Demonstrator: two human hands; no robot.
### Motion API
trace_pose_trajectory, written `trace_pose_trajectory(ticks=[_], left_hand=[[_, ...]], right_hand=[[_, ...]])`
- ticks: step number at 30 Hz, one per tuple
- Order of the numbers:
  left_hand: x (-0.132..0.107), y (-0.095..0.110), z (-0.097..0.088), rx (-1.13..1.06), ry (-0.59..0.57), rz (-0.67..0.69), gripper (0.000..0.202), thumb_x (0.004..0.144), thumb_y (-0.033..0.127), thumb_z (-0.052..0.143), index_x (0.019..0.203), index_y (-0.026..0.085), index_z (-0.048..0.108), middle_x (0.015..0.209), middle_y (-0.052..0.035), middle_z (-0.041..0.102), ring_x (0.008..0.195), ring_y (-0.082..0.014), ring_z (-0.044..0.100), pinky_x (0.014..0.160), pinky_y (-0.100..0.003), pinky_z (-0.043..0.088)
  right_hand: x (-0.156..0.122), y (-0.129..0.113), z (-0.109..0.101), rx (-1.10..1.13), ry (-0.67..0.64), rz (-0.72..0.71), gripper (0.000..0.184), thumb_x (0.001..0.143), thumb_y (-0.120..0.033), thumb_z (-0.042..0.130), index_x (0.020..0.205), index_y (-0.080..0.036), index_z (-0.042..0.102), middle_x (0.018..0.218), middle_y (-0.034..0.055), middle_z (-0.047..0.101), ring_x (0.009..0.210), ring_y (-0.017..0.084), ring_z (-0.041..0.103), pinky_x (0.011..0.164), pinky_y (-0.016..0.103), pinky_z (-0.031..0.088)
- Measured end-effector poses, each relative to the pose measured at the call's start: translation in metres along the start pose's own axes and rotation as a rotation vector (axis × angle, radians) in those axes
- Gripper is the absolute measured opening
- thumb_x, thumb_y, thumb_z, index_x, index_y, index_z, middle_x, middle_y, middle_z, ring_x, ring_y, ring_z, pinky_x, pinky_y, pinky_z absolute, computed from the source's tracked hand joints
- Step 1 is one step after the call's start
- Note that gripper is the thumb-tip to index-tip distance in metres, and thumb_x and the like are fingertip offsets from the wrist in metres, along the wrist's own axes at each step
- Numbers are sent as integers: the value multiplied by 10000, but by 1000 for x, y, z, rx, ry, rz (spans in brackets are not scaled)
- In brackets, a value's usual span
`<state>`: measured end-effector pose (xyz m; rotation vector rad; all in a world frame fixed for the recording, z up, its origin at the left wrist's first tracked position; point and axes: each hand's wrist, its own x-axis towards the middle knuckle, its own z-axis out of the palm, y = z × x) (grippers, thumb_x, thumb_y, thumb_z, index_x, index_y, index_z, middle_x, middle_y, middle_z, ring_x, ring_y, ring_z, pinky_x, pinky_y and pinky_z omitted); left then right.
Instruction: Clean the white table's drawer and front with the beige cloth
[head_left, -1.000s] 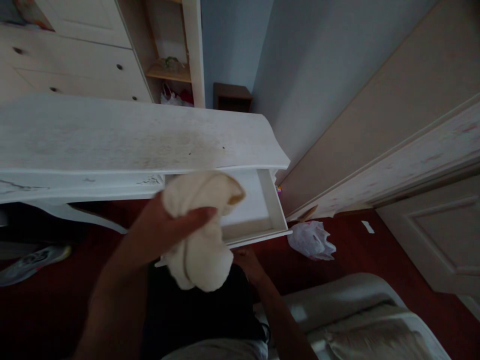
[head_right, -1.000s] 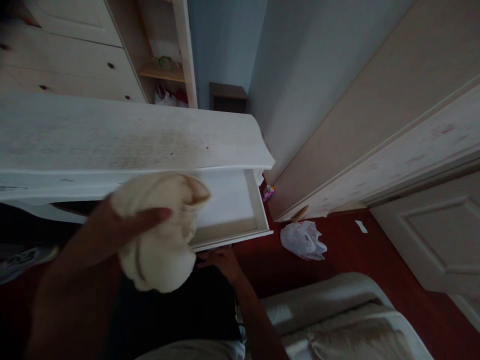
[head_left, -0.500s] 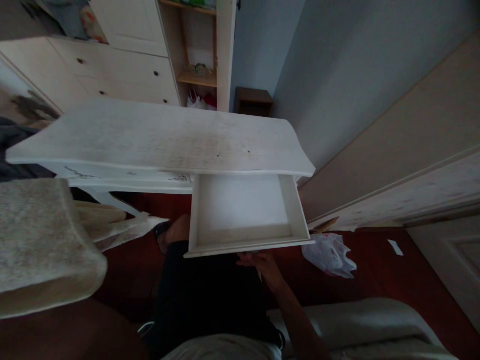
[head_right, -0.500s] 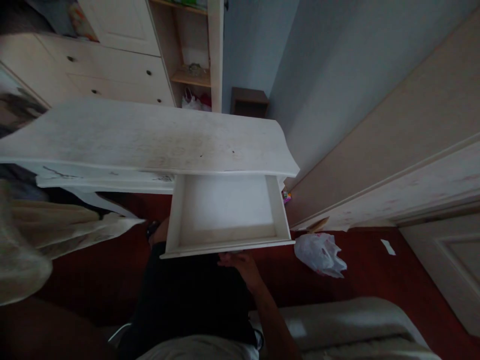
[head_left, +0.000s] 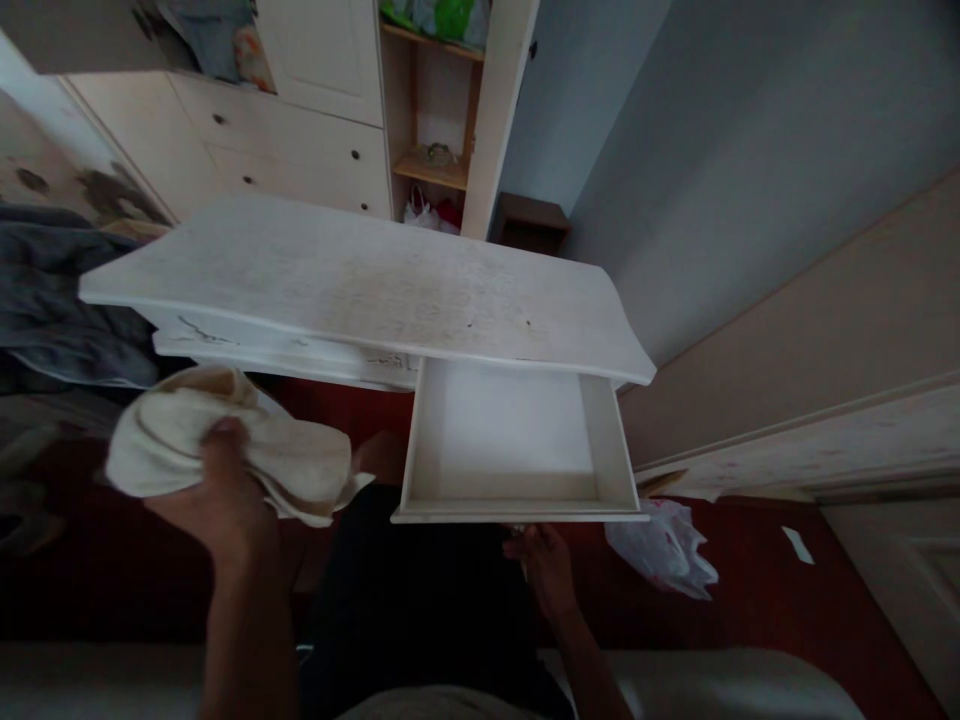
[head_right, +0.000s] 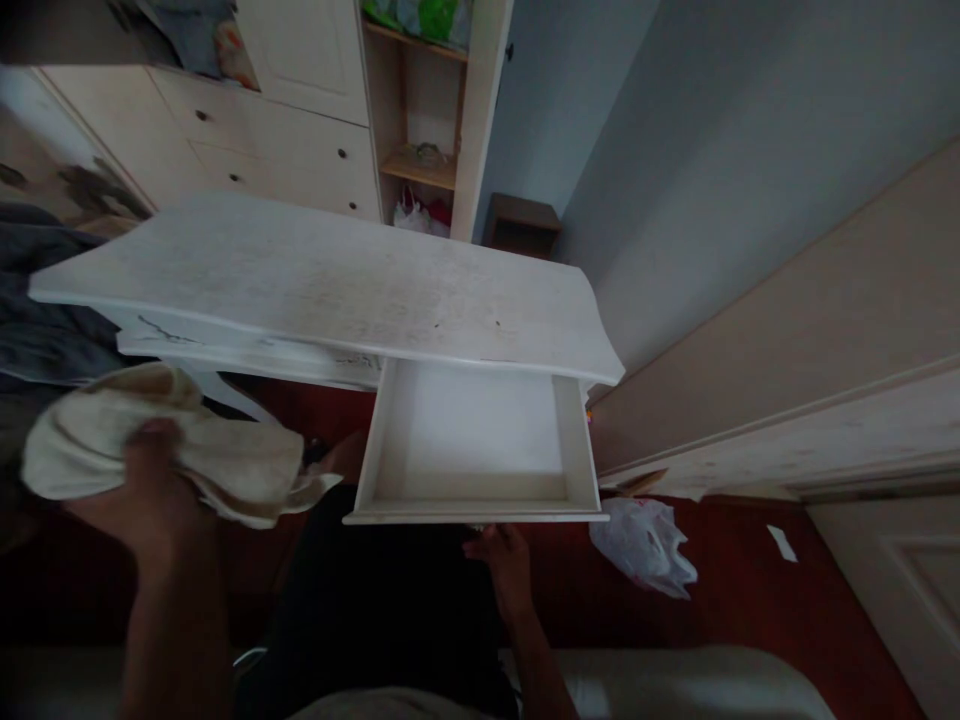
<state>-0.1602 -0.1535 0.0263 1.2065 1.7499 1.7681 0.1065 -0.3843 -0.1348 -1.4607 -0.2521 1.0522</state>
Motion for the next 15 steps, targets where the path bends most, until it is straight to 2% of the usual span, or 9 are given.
trace_pose_trajectory(ticks=[2,4,8,15], left_hand=[[-15,-15,4,-98,59,-82,534,737,311,730,1248,209,613,1346,-11,680,1274,-263,610,1121,-449,480],[-29,-26,6,-97,-8,-168,432,717,306,775,1124,197,684,1278,-16,722,1202,-278,661,1066,-452,526],[-48,-39,4,-70,-116,-241,474,778,354,759,1210,171,691,1274,-59,724,1142,-284,693,995,-440,568],[-59,-59,-3,-20,-218,-270,554,755,380,788,1247,146,688,1274,-101,719,1179,-313,673,1041,-455,535]], right_hand=[[-1,-6,1,-50,7,0,582,605,-689,856,841,-174,721,885,136,796,621,244,724,634,386,596],[-1,-11,3,-60,15,-3,593,588,-702,855,829,-174,728,883,137,799,622,252,733,613,379,596],[-4,-18,14,-34,42,-41,599,556,-715,861,745,-166,717,772,124,786,589,258,732,547,355,586],[-1,-41,40,97,96,-83,508,623,-634,871,730,-167,700,757,106,784,609,239,744,542,323,605]])
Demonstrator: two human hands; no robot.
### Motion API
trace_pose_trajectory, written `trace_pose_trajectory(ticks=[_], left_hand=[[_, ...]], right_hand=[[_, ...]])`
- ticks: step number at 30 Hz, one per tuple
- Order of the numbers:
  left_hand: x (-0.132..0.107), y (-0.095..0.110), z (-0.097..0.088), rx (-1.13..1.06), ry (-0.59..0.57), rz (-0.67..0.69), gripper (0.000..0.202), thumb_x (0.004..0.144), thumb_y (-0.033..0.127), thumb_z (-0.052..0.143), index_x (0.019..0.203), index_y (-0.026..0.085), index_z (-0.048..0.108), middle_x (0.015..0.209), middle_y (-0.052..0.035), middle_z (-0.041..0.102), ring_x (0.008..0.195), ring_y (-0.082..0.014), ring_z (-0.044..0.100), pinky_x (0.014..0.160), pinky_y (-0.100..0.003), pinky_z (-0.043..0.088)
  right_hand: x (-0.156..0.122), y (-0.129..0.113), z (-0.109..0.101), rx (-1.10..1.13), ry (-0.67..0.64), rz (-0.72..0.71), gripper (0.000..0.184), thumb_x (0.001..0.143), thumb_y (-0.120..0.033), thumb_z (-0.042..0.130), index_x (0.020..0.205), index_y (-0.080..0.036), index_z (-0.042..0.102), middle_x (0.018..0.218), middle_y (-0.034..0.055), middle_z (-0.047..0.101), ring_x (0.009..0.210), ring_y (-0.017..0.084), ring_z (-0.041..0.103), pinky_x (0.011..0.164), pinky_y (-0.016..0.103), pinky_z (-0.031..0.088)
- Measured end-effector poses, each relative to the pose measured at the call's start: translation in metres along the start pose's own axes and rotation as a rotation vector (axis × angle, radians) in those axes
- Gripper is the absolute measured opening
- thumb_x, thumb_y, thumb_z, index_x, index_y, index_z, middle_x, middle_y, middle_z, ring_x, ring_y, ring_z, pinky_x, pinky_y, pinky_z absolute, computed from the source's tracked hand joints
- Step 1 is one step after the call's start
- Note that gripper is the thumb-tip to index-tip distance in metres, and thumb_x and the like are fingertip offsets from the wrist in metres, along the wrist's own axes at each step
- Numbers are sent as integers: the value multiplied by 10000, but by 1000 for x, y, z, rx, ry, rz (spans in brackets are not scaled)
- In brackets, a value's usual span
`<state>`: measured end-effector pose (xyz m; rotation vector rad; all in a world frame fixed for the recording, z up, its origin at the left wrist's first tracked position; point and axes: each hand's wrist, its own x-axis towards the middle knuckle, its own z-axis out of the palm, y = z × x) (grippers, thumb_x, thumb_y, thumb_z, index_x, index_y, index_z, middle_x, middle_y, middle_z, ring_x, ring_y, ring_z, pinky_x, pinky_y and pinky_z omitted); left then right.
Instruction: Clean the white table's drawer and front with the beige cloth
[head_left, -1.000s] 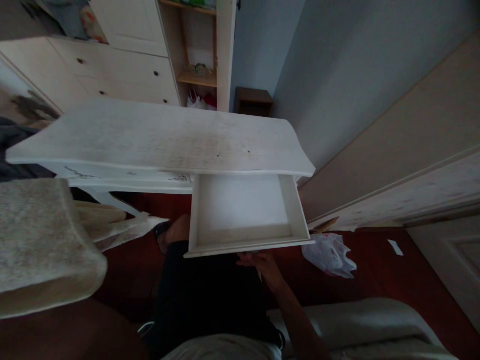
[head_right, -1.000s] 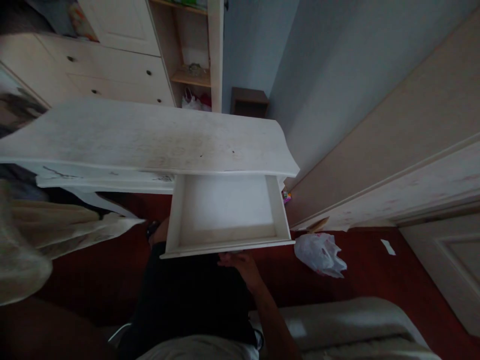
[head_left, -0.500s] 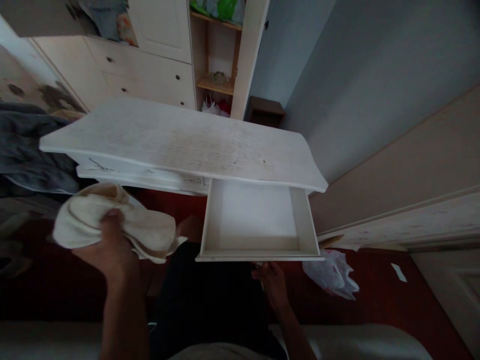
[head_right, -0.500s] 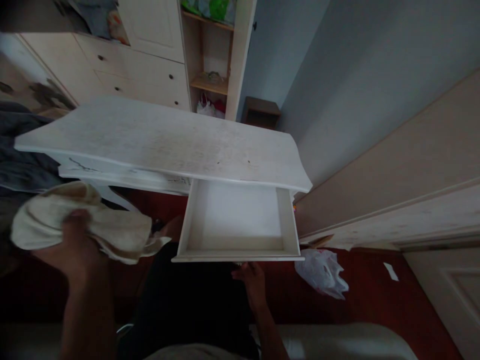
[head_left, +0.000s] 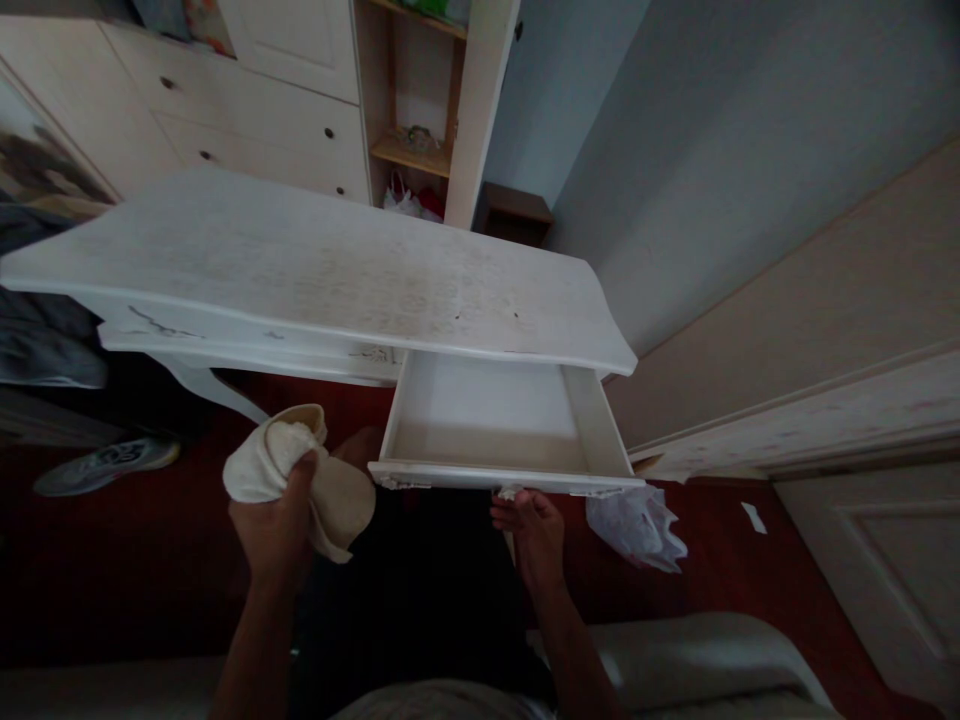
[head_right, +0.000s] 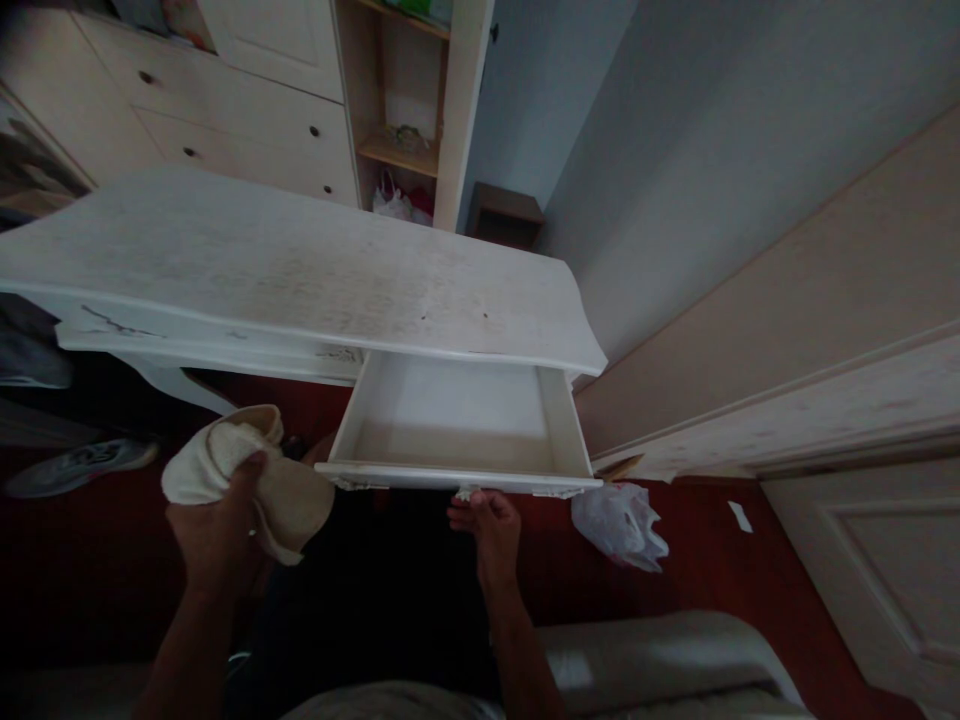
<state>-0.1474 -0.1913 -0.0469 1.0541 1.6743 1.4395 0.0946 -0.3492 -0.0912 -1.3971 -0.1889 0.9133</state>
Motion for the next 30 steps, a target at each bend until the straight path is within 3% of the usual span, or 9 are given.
trace_pose_trajectory(ticks=[9,12,22,30], left_hand=[[-4,-19,-7,69,-64,-12,630,743,451,791,1275,136,674,1310,-151,686,1246,-342,628,1133,-498,454],[-6,-21,-5,64,-59,-101,674,722,490,804,1272,121,675,1297,-165,692,1231,-363,637,1105,-526,477],[-16,1,6,58,-153,-91,574,692,464,819,1177,180,701,1261,-141,709,1223,-353,646,1104,-501,492],[-29,16,22,32,-182,-146,736,612,485,843,1235,152,638,1329,-177,660,1286,-365,598,1142,-525,439]], right_hand=[[61,-19,34,149,15,-67,487,559,-556,934,723,-173,682,723,83,777,619,202,744,551,278,609],[86,-25,45,139,-17,-102,495,559,-554,931,736,-168,676,722,84,775,623,207,747,562,285,618],[147,-35,77,173,-9,-151,499,577,-551,912,771,-170,653,710,67,772,628,190,748,567,262,616],[173,-43,82,143,-39,-180,488,607,-566,890,750,-172,639,665,33,755,515,138,694,483,211,567]])
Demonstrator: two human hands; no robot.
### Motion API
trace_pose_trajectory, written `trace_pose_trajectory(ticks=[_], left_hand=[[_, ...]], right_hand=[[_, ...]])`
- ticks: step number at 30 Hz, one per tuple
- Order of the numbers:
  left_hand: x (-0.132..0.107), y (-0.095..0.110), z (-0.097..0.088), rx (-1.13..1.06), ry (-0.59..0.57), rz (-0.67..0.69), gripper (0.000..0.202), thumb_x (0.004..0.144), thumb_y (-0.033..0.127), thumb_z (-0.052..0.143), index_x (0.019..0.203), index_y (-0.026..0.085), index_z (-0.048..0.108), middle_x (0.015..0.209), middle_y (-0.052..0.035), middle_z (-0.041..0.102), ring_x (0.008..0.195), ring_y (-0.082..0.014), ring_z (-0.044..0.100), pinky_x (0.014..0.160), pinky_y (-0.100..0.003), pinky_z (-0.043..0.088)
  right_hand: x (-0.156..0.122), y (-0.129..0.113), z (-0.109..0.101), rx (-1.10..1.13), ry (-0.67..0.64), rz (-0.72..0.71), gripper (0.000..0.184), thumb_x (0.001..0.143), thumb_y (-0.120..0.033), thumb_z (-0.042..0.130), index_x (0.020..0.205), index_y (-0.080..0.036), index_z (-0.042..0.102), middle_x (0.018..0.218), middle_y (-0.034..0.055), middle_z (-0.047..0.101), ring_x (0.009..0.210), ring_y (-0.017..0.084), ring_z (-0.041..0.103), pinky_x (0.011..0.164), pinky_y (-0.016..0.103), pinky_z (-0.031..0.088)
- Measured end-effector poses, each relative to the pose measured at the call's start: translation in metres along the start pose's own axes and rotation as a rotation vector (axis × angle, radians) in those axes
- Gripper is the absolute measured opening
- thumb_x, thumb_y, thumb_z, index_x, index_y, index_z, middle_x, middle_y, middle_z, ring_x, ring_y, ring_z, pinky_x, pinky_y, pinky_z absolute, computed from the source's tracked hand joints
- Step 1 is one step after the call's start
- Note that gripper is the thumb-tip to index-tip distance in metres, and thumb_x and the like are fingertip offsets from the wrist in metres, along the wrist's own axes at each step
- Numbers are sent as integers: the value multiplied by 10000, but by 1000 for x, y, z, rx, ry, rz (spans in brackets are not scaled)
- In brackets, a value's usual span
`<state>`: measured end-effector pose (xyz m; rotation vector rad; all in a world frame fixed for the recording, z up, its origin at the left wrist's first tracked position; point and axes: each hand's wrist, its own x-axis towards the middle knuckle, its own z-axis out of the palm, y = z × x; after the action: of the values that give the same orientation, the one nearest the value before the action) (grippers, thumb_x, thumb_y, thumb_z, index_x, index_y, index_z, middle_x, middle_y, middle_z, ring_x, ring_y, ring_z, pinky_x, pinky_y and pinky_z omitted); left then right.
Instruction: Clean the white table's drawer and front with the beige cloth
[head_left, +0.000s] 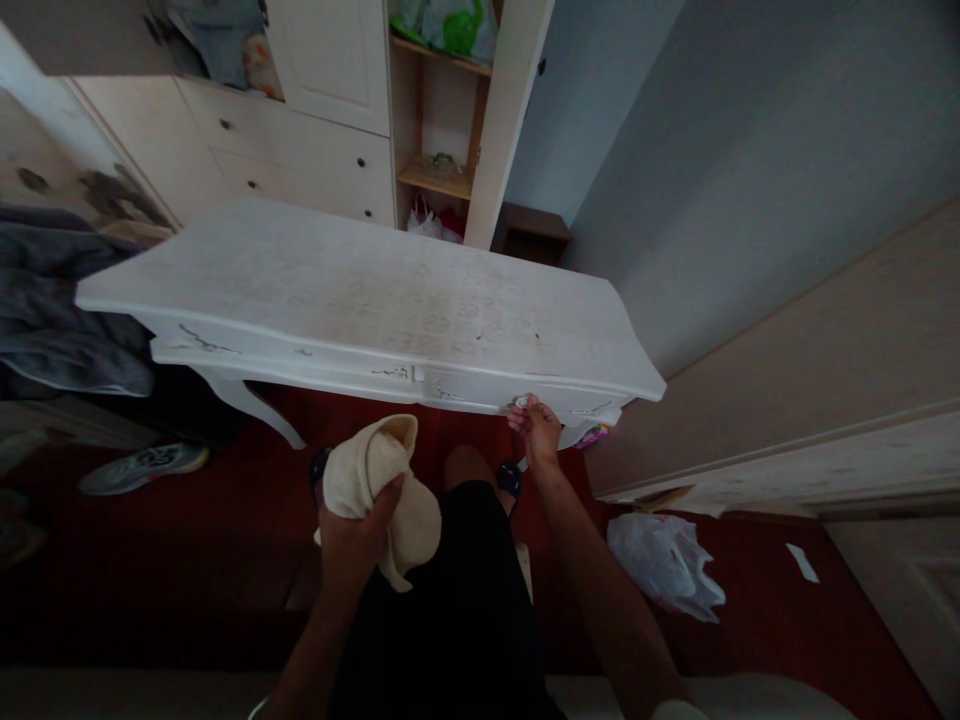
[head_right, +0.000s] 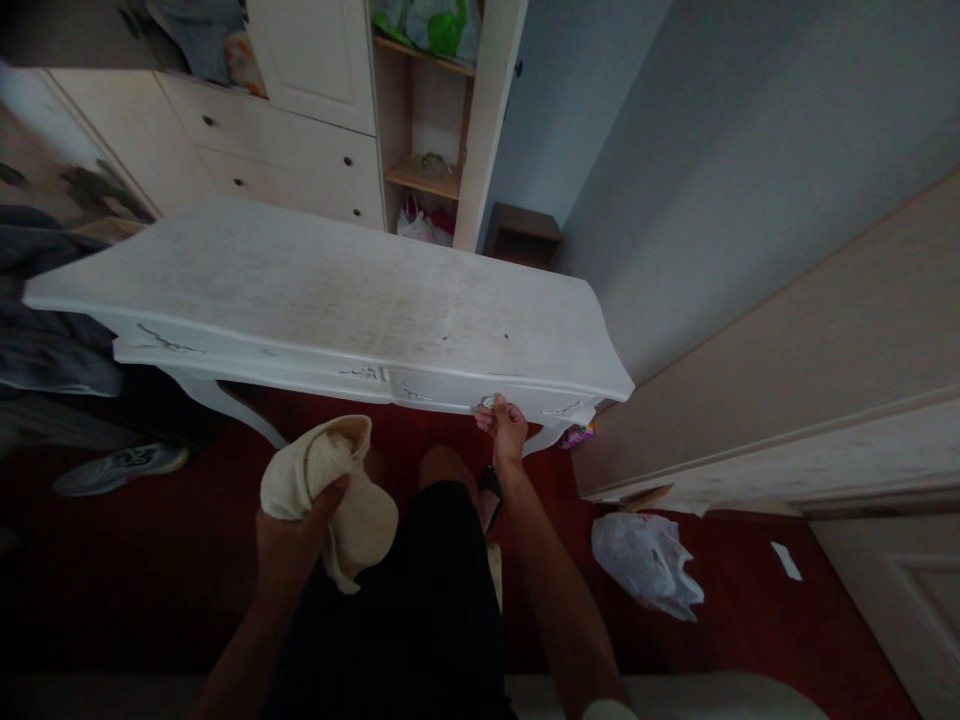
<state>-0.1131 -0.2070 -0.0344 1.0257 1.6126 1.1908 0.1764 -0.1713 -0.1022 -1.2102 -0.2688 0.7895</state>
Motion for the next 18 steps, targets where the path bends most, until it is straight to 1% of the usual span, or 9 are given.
trace_pose_trajectory(ticks=[3,5,7,9,12,13,15,16,18], left_hand=[[-7,15,9,-77,-34,101,675,612,457,832,1193,161,655,1271,-154,684,1293,-353,588,1148,-506,437],[-12,25,16,-125,-59,141,633,606,437,833,1155,164,676,1232,-142,697,1286,-354,589,1127,-497,462],[-16,33,22,-186,-76,163,643,590,417,843,1158,163,681,1244,-135,692,1286,-357,584,1094,-481,495],[-21,38,30,-267,-106,138,677,578,401,857,1186,164,676,1249,-127,693,1252,-348,607,1054,-457,525],[-28,43,42,-428,-147,16,701,604,399,856,1237,171,661,1186,-109,721,1124,-310,676,971,-410,569],[-30,45,46,-480,-144,-22,700,622,401,845,1257,175,653,1165,-103,729,1084,-297,691,942,-394,579],[-35,49,54,-551,-85,-69,685,666,410,812,1287,179,638,1143,-97,737,1041,-284,704,905,-380,590],[-37,51,58,-560,-37,-81,671,692,416,793,1298,180,630,1150,-98,737,1048,-283,704,909,-382,590],[-42,52,67,-545,48,-90,646,745,424,755,1329,189,606,1202,-102,724,1115,-285,688,966,-396,573]], right_hand=[[3,1,-2,-10,-10,14,478,615,-560,890,757,-182,633,661,24,753,515,141,693,475,212,560],[4,1,-2,-16,-12,23,465,628,-551,888,758,-186,631,656,22,749,508,138,682,480,217,557],[6,-2,-1,-16,-26,43,446,646,-539,886,759,-191,631,660,20,747,514,134,674,500,223,557],[7,-5,0,-10,-49,81,430,673,-544,874,772,-199,638,681,20,750,546,133,677,536,229,561],[3,-9,-1,-9,-93,175,458,730,-638,799,820,-212,656,748,32,765,623,150,700,593,251,573],[-2,-9,-3,-12,-109,207,482,744,-677,766,840,-216,661,782,38,772,655,159,709,613,263,578],[-15,-5,-10,-26,-131,254,529,748,-728,728,889,-220,673,858,53,783,728,181,728,653,287,588],[-25,-1,-14,-38,-134,270,552,739,-741,727,913,-219,680,892,61,785,765,193,736,676,298,592],[-48,8,-25,-72,-145,280,583,721,-744,740,941,-206,698,922,81,788,824,222,748,716,327,598]])
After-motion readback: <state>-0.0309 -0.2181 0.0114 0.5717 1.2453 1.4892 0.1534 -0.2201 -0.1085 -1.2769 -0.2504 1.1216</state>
